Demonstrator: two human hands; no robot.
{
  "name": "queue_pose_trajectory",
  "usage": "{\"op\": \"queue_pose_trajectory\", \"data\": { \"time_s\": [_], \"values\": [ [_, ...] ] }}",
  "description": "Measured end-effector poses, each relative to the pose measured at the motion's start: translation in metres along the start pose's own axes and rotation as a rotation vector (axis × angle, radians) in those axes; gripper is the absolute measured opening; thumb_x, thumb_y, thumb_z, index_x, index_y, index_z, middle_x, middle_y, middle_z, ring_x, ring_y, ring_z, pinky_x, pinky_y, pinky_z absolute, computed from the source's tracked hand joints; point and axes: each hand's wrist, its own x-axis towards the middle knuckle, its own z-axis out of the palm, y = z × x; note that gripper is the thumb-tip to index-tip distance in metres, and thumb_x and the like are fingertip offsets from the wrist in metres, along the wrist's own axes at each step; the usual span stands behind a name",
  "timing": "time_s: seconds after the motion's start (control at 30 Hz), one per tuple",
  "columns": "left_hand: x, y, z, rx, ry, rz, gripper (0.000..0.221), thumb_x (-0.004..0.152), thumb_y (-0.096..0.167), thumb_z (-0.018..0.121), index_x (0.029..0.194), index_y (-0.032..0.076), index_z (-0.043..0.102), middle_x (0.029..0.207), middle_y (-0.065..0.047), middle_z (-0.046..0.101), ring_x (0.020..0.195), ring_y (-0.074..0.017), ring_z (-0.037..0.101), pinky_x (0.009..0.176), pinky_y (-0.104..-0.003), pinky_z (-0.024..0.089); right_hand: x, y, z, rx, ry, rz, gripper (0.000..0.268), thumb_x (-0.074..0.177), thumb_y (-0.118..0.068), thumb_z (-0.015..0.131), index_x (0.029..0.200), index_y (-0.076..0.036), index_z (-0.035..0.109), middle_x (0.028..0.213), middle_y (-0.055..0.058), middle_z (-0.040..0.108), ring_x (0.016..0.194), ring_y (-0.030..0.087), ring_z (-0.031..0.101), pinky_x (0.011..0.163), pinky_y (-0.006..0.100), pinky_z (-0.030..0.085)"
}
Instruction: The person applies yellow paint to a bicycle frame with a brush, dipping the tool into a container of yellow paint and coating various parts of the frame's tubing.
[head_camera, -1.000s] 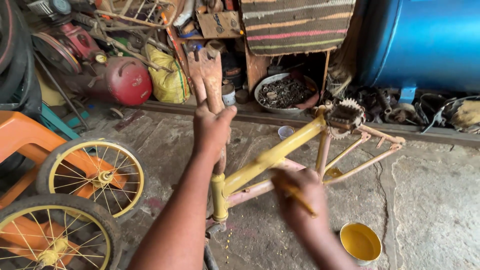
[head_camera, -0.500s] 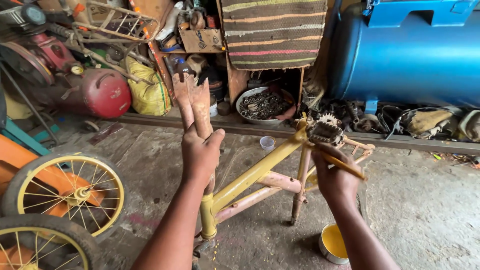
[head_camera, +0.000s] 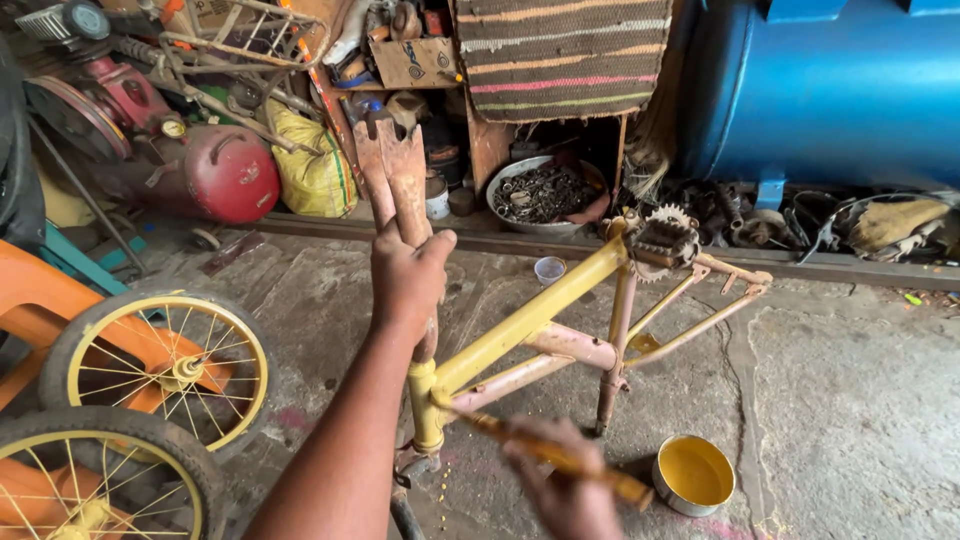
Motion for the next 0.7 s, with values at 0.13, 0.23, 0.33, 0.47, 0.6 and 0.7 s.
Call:
{"op": "queue_pose_trajectory", "data": {
  "time_s": [0.13,0.23,0.33,0.47,0.6,0.7],
  "values": [
    [0.004,0.0,0.004,-0.033,-0.014,0.0,0.025,0.085,0.012,0.073,0.103,-0.001,0.064,0.067,-0.004,0.063,0.048,-0.0126,0.058,0.044,-0.029,0.048,0.045,0.028,-0.066,0.006,0.085,0.615,0.028,0.094,-0.021,0.07,0.118,-0.012,0.081,0.095,0.014,0.079,0.084,0.018,0.067,0.072,0.03,0.055],
    [0.008,0.0,0.007,-0.105,-0.028,-0.009,0.025,0.084,0.01,0.072,0.105,0.0,0.062,0.065,-0.002,0.06,0.045,-0.0115,0.054,0.04,-0.029,0.044,0.077,0.044,-0.101,0.051,0.315,0.606,0.029,0.093,-0.017,0.071,0.12,-0.007,0.075,0.109,0.01,0.078,0.086,0.018,0.067,0.074,0.028,0.056],
    [0.012,-0.001,0.011,-0.169,-0.044,-0.063,0.025,0.085,0.009,0.071,0.105,0.001,0.059,0.062,-0.002,0.057,0.04,-0.0116,0.049,0.035,-0.03,0.039,0.076,0.06,-0.102,0.009,0.398,0.327,0.024,0.096,-0.014,0.069,0.118,-0.005,0.073,0.109,0.01,0.076,0.094,0.013,0.07,0.082,0.025,0.057],
    [0.017,0.001,0.015,-0.156,-0.047,-0.06,0.022,0.085,0.008,0.07,0.103,0.002,0.058,0.063,-0.001,0.057,0.04,-0.0115,0.049,0.034,-0.031,0.038,0.021,0.052,-0.038,0.04,0.147,0.159,0.023,0.09,-0.014,0.072,0.108,-0.001,0.076,0.104,0.009,0.081,0.086,0.015,0.076,0.074,0.027,0.062],
    [0.018,0.002,0.017,-0.161,-0.038,-0.071,0.02,0.085,0.008,0.071,0.099,0.003,0.057,0.063,-0.003,0.056,0.039,-0.0117,0.048,0.034,-0.031,0.037,0.01,0.048,-0.029,0.187,0.136,0.332,0.029,0.088,-0.012,0.075,0.115,-0.001,0.076,0.097,0.012,0.078,0.087,0.018,0.071,0.078,0.031,0.058],
    [0.015,0.002,0.016,-0.147,-0.038,-0.071,0.019,0.085,0.008,0.07,0.097,0.003,0.057,0.064,-0.003,0.056,0.04,-0.0116,0.048,0.034,-0.03,0.038,0.032,0.055,-0.046,0.211,0.296,0.596,0.031,0.093,-0.014,0.073,0.123,-0.007,0.075,0.099,0.014,0.075,0.084,0.02,0.067,0.073,0.035,0.059]
  ]
}}
